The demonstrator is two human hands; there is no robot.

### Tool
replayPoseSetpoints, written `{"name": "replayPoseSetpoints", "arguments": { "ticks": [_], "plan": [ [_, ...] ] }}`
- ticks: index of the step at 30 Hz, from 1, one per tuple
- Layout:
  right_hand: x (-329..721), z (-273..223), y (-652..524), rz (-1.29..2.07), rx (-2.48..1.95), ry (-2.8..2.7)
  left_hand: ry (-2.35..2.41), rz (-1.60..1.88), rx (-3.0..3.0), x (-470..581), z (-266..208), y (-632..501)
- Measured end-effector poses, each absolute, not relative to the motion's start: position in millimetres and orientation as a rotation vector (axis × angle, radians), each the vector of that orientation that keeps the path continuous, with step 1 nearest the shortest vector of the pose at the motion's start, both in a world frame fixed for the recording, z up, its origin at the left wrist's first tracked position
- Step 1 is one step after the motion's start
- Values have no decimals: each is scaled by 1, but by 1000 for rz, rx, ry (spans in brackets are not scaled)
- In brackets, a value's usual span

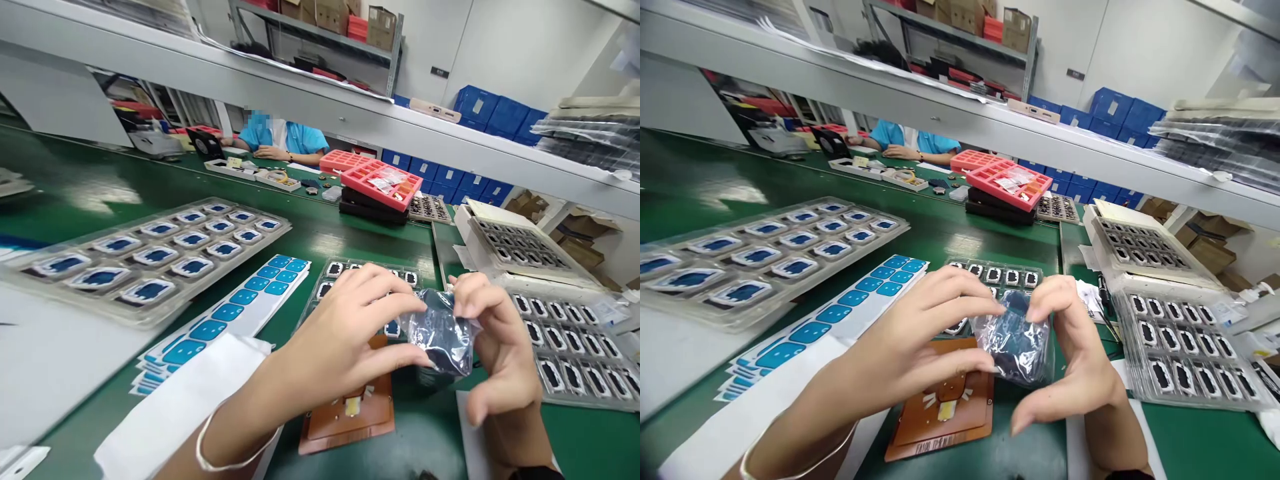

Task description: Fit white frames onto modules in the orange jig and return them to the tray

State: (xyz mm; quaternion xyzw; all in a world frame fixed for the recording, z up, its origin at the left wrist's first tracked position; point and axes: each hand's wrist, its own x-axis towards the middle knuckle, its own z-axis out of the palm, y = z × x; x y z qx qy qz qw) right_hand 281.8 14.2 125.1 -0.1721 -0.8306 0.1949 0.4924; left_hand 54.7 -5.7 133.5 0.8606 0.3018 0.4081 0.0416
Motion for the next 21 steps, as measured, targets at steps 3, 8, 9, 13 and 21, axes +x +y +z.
{"name": "replayPoseSetpoints", "arguments": {
  "ticks": [3, 8, 9, 13, 21],
  "plan": [
    [277, 121, 19, 562, -283, -1899, 892, 1242, 2642, 52, 134, -5],
    [268, 119, 19, 685, -232, -1839, 895, 1160, 2606, 46, 137, -4],
    [267, 120, 18, 691, -226, -1848, 899, 1141, 2581, 45, 137, -4],
    [267, 122, 16, 713, -258, -1835, 949, 1108, 2448, 40, 139, -6],
    [263, 118, 18, 557, -192, -1914, 891, 1302, 2324, 39, 135, 0]
  ]
}}
